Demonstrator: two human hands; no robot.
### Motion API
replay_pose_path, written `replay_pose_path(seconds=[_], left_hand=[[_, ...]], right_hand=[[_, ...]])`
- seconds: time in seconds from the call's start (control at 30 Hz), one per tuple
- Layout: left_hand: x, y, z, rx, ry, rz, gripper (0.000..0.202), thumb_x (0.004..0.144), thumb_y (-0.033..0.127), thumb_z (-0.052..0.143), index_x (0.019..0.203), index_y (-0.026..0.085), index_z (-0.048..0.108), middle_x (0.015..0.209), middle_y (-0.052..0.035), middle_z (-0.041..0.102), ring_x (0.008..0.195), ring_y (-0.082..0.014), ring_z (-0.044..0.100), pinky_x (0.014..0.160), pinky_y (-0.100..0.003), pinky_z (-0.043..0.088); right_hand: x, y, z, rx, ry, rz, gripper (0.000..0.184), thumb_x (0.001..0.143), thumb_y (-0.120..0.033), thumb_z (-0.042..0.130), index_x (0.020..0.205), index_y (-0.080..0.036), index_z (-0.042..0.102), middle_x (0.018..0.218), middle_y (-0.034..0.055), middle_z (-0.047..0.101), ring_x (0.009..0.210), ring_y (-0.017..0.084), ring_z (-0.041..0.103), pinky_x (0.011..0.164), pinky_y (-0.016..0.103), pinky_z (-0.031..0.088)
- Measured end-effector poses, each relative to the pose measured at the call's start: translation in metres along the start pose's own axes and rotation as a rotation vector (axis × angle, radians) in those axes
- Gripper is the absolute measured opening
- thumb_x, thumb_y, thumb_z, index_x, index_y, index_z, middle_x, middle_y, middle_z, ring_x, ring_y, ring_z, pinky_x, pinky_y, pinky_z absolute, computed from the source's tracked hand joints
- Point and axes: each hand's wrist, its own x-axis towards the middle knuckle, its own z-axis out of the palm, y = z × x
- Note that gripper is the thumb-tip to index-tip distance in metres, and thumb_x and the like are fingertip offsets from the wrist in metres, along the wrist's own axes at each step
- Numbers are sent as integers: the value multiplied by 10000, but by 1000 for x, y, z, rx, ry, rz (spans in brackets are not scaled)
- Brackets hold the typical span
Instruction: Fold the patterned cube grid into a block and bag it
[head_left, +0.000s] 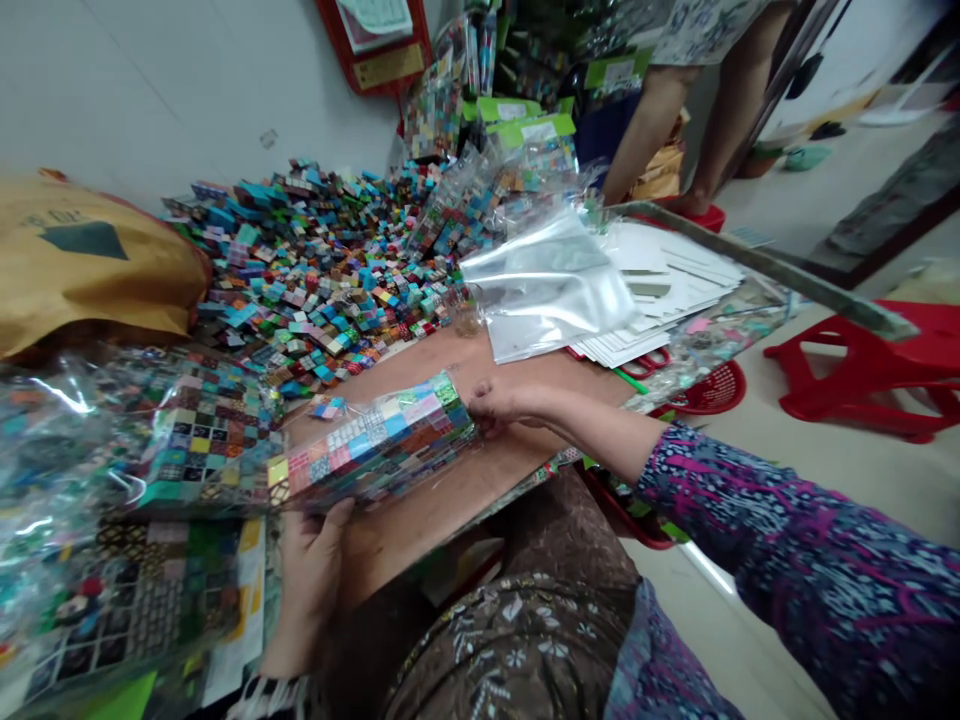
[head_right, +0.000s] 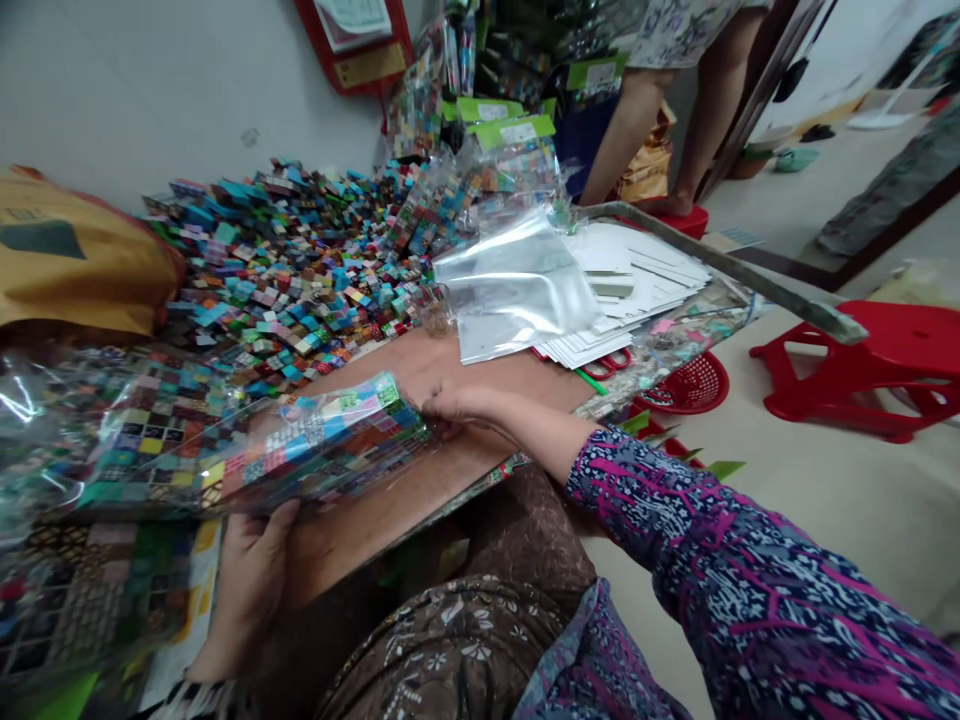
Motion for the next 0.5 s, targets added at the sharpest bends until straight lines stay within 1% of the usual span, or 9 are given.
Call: replay_pose_path(seconds=[0.1, 0.17, 0.27, 0.37, 0.43, 0.5], left_hand=[[-3, -8, 4, -21, 0, 87, 508, 807, 468, 711, 1229, 229, 558, 1286, -72, 628, 1252, -244, 555, 1151, -425, 348], [-4, -13, 5, 6, 8, 111, 475, 814, 462, 704, 1199, 221, 562, 1239, -70, 639, 1220, -243, 571, 1134, -416, 369], [-4, -15, 4, 52, 14, 121, 466, 809, 471, 702, 1174, 215, 565, 1181, -70, 649, 1179, -257, 588, 1125, -436, 380], [-4, -14, 3, 64, 12, 167, 462, 821, 452, 692, 1204, 227, 564, 1239, -72, 632, 1236, -261, 553, 1149, -430, 352], [-4, -14, 4, 61, 16, 178, 430, 826, 447, 689, 1176, 225, 579, 1218, -70, 643, 1211, -259, 565, 1152, -431, 347], [-4, -15, 4, 53, 19, 167, 408, 816, 455, 698, 1128, 215, 595, 1150, -66, 666, 1164, -260, 588, 1146, -443, 352]], right_hand=[[-5, 3, 7, 37, 11, 57, 178, 743, -270, 681, 676, -183, 540, 557, -18, 553, 477, 105, 501, 481, 236, 430], [-7, 9, 14, 66, 60, 53, 185, 773, -290, 644, 699, -197, 502, 555, -44, 508, 488, 97, 476, 484, 221, 406], [-7, 22, 25, 119, 159, -17, 187, 819, -339, 574, 747, -214, 455, 573, -71, 460, 526, 98, 448, 507, 210, 385], [-6, 34, 34, 168, 248, -96, 178, 814, -368, 551, 818, -225, 445, 608, -86, 452, 536, 100, 424, 516, 211, 362], [-6, 38, 37, 190, 278, -133, 201, 793, -384, 562, 867, -230, 456, 609, -95, 444, 518, 104, 408, 502, 218, 342], [-6, 41, 38, 203, 281, -162, 238, 772, -412, 576, 893, -231, 480, 601, -98, 439, 504, 107, 402, 495, 228, 335]])
